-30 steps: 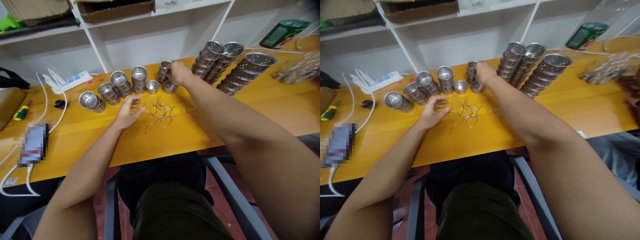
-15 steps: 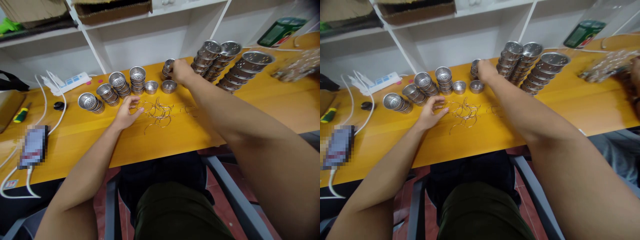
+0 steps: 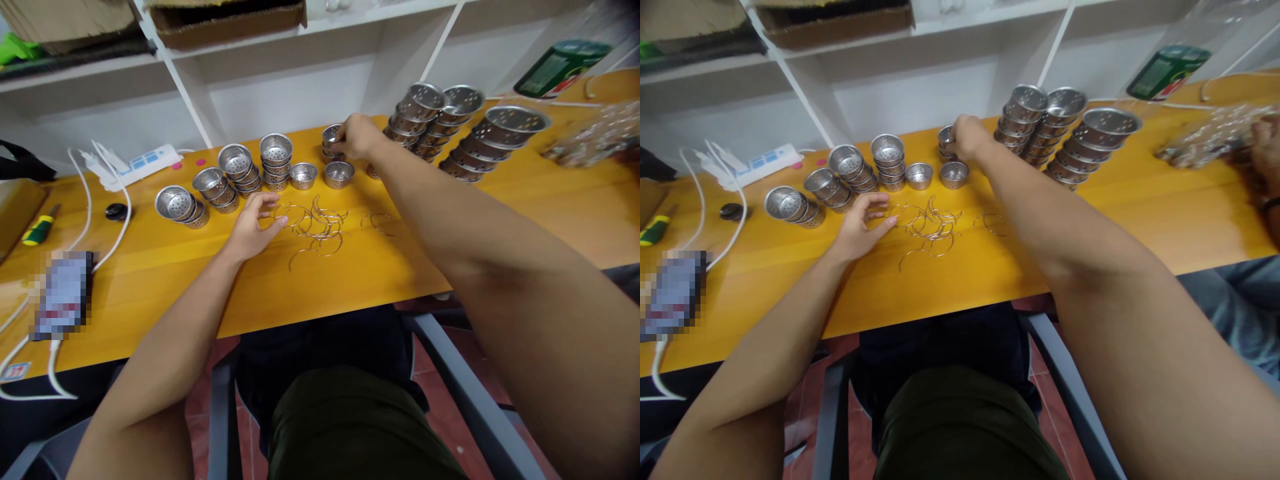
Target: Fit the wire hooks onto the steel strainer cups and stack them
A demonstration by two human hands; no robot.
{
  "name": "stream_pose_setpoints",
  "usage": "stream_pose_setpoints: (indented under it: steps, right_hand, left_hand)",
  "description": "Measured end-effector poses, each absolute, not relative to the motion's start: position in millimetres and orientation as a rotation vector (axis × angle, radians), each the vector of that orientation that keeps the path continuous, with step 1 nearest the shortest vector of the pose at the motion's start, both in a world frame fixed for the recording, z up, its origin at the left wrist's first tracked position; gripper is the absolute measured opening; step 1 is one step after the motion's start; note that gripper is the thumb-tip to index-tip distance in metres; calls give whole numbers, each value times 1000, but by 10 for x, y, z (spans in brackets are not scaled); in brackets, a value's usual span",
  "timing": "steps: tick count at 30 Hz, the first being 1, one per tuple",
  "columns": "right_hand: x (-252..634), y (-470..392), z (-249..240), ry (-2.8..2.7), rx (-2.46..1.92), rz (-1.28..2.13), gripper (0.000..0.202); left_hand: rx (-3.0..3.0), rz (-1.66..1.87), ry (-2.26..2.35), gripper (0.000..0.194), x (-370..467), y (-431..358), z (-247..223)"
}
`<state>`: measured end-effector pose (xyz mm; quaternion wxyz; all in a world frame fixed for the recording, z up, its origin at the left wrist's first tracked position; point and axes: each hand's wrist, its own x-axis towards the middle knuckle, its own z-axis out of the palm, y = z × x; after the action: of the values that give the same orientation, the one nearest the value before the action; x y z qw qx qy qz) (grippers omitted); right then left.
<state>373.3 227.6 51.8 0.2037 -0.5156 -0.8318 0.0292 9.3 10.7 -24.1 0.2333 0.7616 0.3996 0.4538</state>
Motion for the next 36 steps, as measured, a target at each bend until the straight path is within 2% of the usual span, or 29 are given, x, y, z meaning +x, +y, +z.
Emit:
stream_pose_setpoints:
  steps: [2,7,12,18,21,26,30,33,36]
  right_hand:
    - [3665,2129,611,-2262,-1619,88,43]
    - [3482,1752,774,-2085,-1810,158,71]
    - [3520,1727,756,-2005,-1788,241,74]
    - [3601,1938,671,-1989,-1689,188,55]
    - [3561,1786,689,-1969,-1445,113,50]
    - [3373,915,702,-2126,-741,137,48]
    - [3174,351,546,-2332,-407,339,25]
    - [3062,246,412,-2368,-283,476,13]
    - [3037,273,356,-2361,-295,585,14]
  left_hand:
    - [2093,1236,1108,48,92,111,-235]
    - [2098,1253,1095,49,92,131,-245]
    - [2098,1238,1113,49,91,124,-244]
    - [2089,1232,1120,49,82,113,-232]
    - [2059,1236,1110,55,79,121,-261]
    - [1977,1285,1023,87,132,134,-320]
    - [2014,1337,890,115,201,124,-298]
    - [2069,1326,837,113,212,89,-238]
    - [2067,1282,896,101,194,45,-176]
